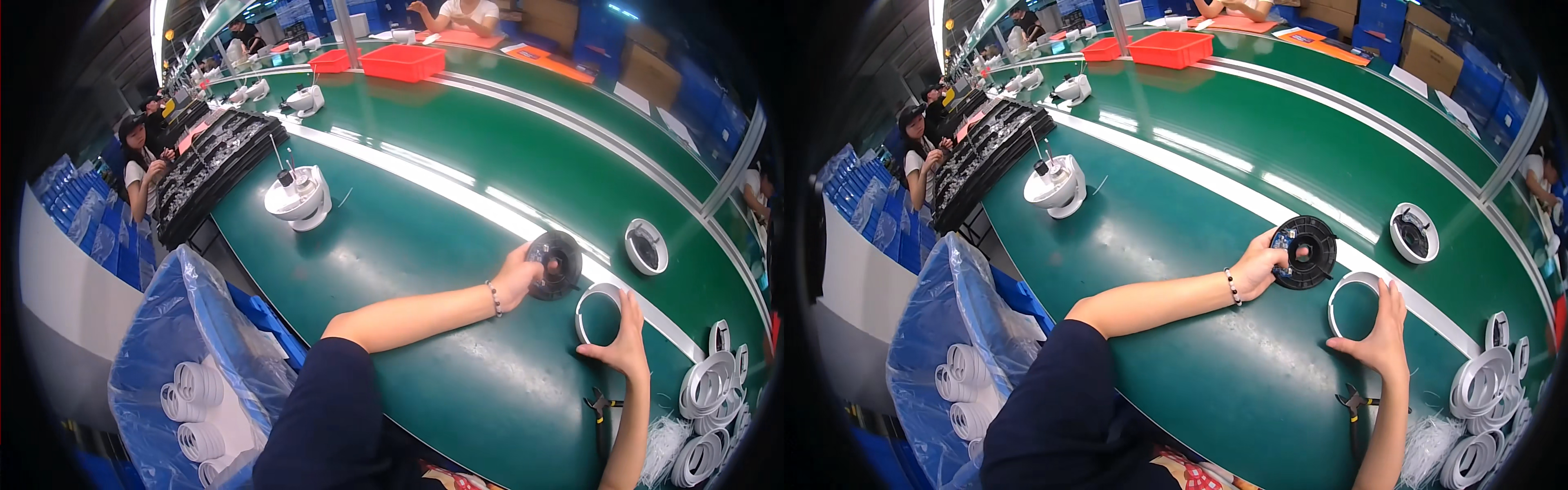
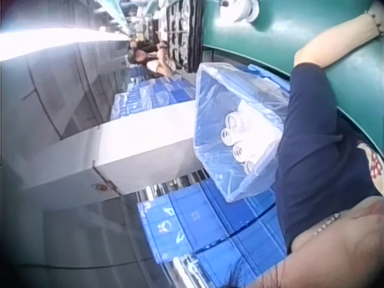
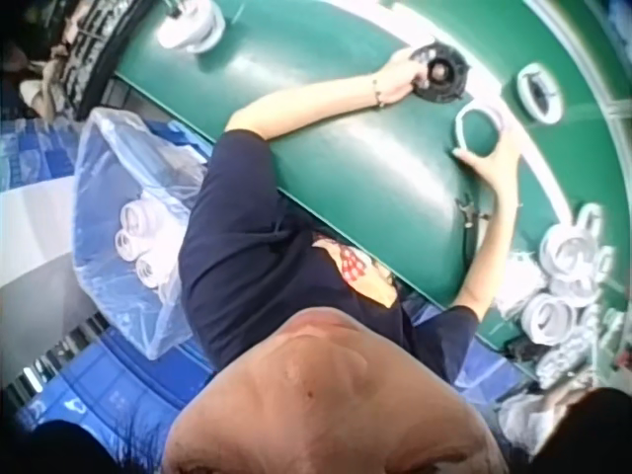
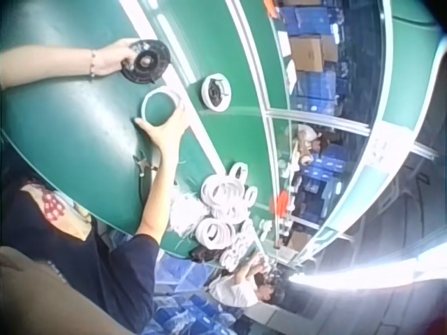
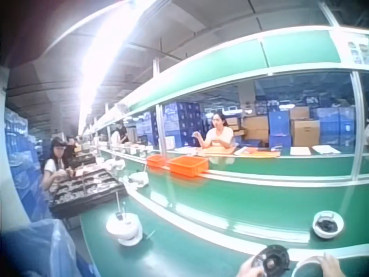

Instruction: The recorder is assembling security camera housings and internal components on a production line.

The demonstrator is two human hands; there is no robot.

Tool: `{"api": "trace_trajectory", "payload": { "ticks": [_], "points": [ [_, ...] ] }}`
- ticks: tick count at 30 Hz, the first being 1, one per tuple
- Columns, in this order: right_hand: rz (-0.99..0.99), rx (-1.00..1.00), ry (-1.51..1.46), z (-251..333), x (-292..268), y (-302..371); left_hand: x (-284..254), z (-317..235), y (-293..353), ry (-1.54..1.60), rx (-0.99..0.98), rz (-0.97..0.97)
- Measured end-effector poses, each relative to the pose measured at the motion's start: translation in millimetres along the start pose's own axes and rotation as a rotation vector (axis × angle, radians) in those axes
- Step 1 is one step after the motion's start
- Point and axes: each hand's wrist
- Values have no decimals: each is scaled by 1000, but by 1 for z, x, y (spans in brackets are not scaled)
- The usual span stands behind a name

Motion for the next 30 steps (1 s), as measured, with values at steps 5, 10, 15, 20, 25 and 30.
{"api": "trace_trajectory", "payload": {
  "ticks": [5, 10, 15, 20, 25, 30],
  "points": [
    [-162, -91, -213, -5, 5, -1, 4, 3, 1, -1, 49, 24],
    [-258, -100, -1302, 4, 30, -4, 12, 26, -12, 45, 35, 42],
    [-370, -144, -1314, 7, 41, -11, 49, 46, -10, 36, -141, 200],
    [-421, -269, -1098, -5, 44, -9, 42, 28, -10, 333, -483, 556],
    [-436, -428, -743, -9, 35, -2, 53, 28, -17, 366, -492, 388],
    [-392, -461, -919, 0, 26, -1, 51, 25, -13, 349, -450, 356]
  ]
}}
Point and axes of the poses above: each hand's wrist, its own y-axis away from the middle knuckle, its own x-axis out of the palm, z = x × y, and after that the axes turned 7 degrees about z, right-handed
